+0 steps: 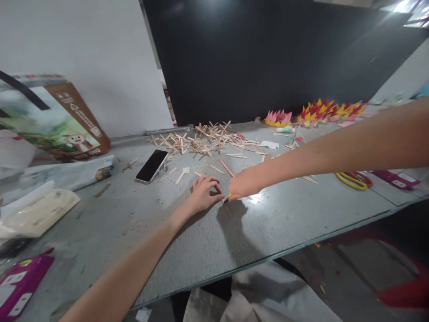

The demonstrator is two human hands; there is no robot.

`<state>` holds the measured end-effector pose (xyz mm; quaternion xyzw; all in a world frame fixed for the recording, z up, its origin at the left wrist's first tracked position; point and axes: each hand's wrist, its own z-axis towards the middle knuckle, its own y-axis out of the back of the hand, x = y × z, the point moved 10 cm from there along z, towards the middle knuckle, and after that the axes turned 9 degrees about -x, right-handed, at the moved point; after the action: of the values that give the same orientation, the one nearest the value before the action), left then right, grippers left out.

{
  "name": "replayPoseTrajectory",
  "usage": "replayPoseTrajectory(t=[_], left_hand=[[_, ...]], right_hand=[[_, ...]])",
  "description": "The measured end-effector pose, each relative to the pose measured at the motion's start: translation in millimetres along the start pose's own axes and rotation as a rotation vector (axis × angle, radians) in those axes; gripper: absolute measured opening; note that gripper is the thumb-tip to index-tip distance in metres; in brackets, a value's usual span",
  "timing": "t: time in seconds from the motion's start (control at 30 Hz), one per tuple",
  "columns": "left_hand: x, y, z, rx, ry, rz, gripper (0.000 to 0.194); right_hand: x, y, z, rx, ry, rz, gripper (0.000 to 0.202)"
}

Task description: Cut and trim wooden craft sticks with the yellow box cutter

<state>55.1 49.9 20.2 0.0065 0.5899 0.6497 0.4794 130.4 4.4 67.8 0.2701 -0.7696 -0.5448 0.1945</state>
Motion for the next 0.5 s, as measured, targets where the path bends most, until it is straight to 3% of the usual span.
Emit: replayPoseTrajectory(t=[0.2,0.5], left_hand=[[1,-2.6,2,0.024,0.028,0.016,0.015],[-2,0.7,1,0.033,0.046,0.001,0.014]], right_hand=[[-7,-17,-17,0.103,0.01,-0.067,0.049],[-6,-23,-24,0.079,0.027,-0.063,0.052]])
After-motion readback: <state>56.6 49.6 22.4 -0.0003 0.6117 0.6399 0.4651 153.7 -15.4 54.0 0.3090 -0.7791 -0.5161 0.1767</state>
